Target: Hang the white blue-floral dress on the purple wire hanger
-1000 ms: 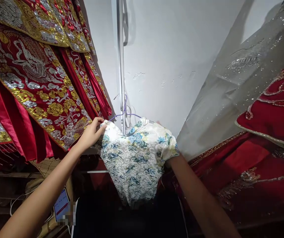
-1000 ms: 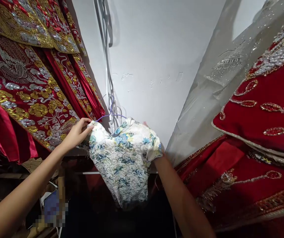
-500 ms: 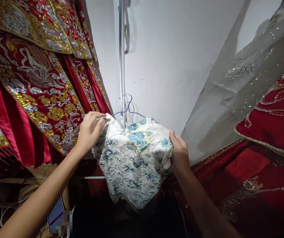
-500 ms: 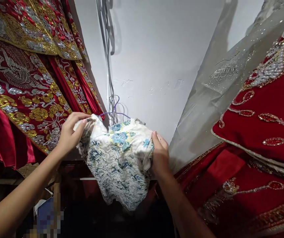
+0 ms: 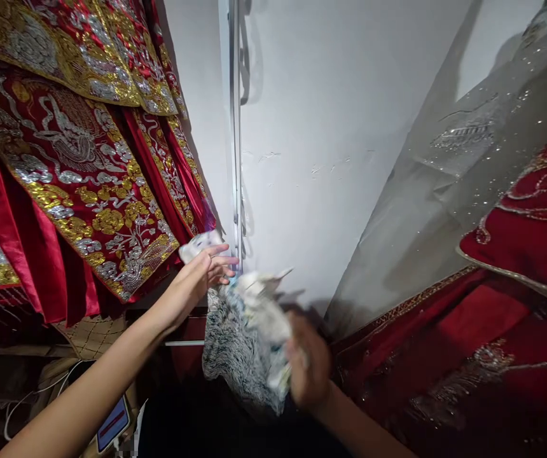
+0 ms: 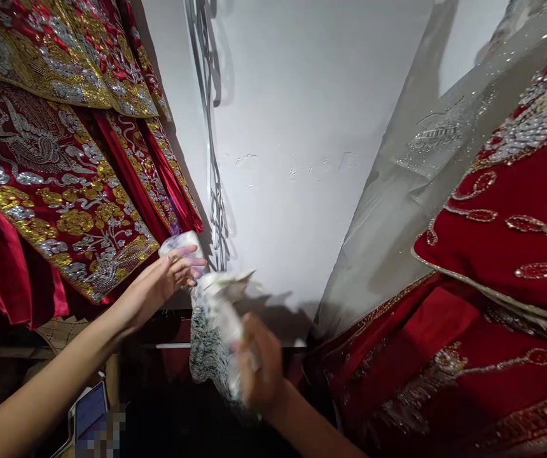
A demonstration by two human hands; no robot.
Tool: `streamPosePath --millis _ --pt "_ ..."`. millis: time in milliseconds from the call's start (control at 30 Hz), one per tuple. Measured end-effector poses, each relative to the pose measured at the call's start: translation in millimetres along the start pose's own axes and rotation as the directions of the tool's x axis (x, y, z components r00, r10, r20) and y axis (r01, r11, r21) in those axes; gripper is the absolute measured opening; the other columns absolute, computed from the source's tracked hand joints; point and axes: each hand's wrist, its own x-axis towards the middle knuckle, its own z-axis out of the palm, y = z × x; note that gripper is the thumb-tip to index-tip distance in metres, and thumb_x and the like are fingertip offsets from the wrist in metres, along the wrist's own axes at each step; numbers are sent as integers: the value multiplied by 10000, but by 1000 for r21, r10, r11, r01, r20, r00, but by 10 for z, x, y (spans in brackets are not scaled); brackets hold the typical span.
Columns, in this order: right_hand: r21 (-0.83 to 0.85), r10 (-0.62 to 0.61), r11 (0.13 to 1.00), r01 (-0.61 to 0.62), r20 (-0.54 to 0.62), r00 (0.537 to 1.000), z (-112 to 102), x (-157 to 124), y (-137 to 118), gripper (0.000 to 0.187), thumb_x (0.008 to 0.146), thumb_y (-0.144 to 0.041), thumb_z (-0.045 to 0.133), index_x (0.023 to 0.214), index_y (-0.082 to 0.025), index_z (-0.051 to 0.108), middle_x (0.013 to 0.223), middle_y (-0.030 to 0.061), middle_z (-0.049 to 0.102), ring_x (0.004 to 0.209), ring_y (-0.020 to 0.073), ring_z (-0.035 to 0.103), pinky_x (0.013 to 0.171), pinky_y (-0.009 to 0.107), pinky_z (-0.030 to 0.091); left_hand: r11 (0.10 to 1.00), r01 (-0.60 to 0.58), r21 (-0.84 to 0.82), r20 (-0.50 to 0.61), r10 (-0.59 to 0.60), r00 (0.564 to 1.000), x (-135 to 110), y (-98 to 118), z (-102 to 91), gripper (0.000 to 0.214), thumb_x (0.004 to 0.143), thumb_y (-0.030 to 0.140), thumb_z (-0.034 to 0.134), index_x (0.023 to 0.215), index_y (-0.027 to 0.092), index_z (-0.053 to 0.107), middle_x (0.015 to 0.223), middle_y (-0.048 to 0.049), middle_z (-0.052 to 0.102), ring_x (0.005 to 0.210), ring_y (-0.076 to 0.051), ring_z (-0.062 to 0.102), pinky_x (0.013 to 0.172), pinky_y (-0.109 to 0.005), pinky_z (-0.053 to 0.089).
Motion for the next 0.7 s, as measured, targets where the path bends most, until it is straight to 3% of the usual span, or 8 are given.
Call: streamPosePath --millis 33,100,167,200,367,533,600,700 --pt "3 -40 999 41 268 962 41 -81 -44 296 815 -491 691 821 -205 614 713 2 557 600 143 507 541 258 434 995 67 -69 -12 -68 998 -39 2 41 394 910 392 612 1228 163 575 1108 -116 667 914 -187 639 824 -304 503" --pt "21 -14 1000 -1 685 728 64 -97 -94 481 652 -530 821 963 -206 648 849 27 625 675 164 571 606 271 487 972 197 -126 -39 -203 978 -148 14 95 362 876 311 670 1193 170 568 903 -50 657 671 -102 588 646 -217 478" --pt "25 37 994 -108 841 540 8 42 -67 580 633 -529 841 1090 -225 653 994 42 650 792 176 623 707 274 527 935 349 -66 22 -348 937 -293 54 97 349 881 300 668 1191 182 558 699 35 549 451 -30 364 457 -160 326" --pt "14 64 990 -144 850 524 -40 143 -19 543 690 -510 813 1130 -236 649 1055 50 650 861 183 636 769 285 536 910 414 16 78 -414 907 -373 91 80 348 896 327 652 1200 189 555 652 59 496 420 -20 264 414 -157 243" --pt "-313 228 945 -100 405 885 -287 558 410 587 812 -407 724 1347 -256 535 1377 125 510 1229 286 519 1016 460 455 762 332 556 157 -489 858 -666 379 -115 323 933 446 580 1145 204 616 655 42 486 536 -67 404 471 -173 298" --pt "-210 333 943 -259 604 724 -285 652 601 338 915 -490 560 864 -194 714 842 42 674 805 208 629 715 312 509 593 31 805 -31 -9 999 -517 509 -468 272 897 447 623 1003 203 677 648 14 582 586 -124 520 550 -233 407" --pt "-81 359 915 -394 606 709 -196 723 598 406 914 -516 549 753 -172 692 702 18 643 656 174 592 589 270 459 447 -100 889 -51 314 948 -412 485 -591 250 847 413 692 998 214 689 812 -25 670 720 -170 605 675 -283 479" --pt "115 414 860 -497 412 811 -41 980 603 384 827 -537 658 790 -158 708 719 14 668 625 162 589 557 250 436 199 -225 954 40 659 751 -351 391 -652 236 834 325 706 1051 234 689 1088 -71 674 996 -243 619 921 -381 470"
